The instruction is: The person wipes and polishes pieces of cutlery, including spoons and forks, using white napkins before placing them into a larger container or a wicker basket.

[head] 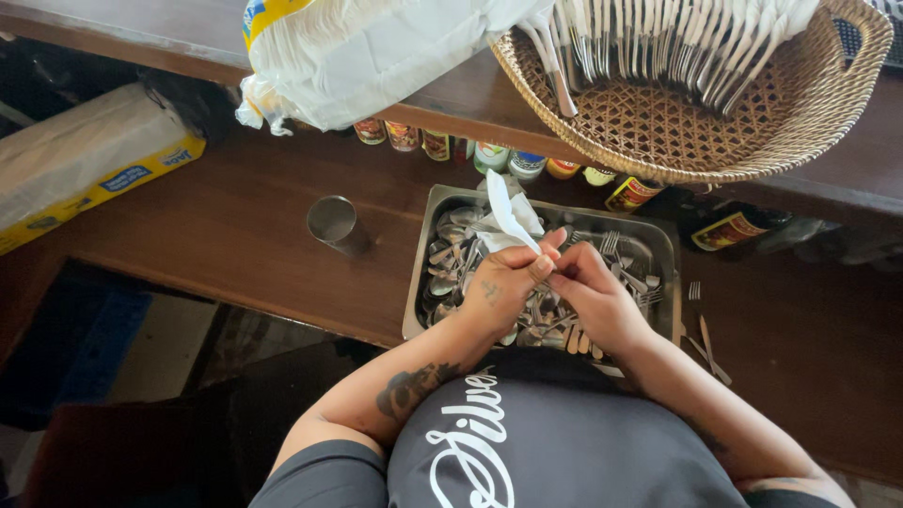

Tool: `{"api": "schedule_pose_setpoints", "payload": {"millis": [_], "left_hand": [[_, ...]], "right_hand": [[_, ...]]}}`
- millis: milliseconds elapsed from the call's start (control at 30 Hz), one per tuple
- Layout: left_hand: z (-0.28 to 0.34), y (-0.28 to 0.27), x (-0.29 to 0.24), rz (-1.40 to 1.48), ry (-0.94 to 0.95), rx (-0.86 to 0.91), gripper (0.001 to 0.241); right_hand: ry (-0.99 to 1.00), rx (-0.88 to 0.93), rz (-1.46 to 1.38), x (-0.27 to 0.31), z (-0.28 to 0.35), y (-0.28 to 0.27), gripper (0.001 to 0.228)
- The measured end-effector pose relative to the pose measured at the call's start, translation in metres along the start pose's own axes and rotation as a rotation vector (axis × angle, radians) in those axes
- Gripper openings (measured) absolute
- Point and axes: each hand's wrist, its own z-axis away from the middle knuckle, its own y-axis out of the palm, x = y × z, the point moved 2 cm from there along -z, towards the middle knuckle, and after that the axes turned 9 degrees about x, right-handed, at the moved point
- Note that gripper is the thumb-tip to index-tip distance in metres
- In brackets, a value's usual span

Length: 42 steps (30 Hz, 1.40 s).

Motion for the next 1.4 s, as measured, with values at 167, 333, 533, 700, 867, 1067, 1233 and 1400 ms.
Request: {"api": "schedule_pose_setpoints", "payload": {"millis": [167,333,533,700,867,1067,1233,1400], "left_hand": [[-0.002,-0.002,-0.001,-0.002,-0.051,-0.108,0.019],[-0.008,-0.007,-0.024,-0.076,-0.046,-0.105,0.039],[0.044,-0.083,-0.036,-1.327,0.106,-0.130,0.042],[0.097,-0.149,0.000,-1.662,-0.015,-0.132,0.043],[0.113,-0.172,0.024,-1.708,-0.051,-0.114,0.045],[0.115,-0.170,0.026,-1.744,-0.091,-0.144,0.044],[0.114,-0.166,0.021,-1.751,-0.094,-0.142,0.041],[0.113,-0.162,0.018,-1.748,-0.116,-0.141,0.039]], "right_hand": [[-0.161,-0.157,0.523,0.017,0.002,0.013,0.017],[-0.438,-0.312,0.857,0.046,-0.016,0.007,0.023],[0.101,-0.451,0.127,0.126,-0.062,-0.069,0.021],[0.103,-0.337,0.040,0.144,-0.089,-0.071,0.022],[0.094,-0.430,0.165,0.150,-0.129,-0.084,0.024],[0.146,-0.458,0.791,0.107,-0.199,-0.114,0.022],[0.003,-0.390,1.096,0.081,-0.248,-0.129,0.031],[0.224,-0.373,1.070,0.089,-0.239,-0.107,0.035]]}}
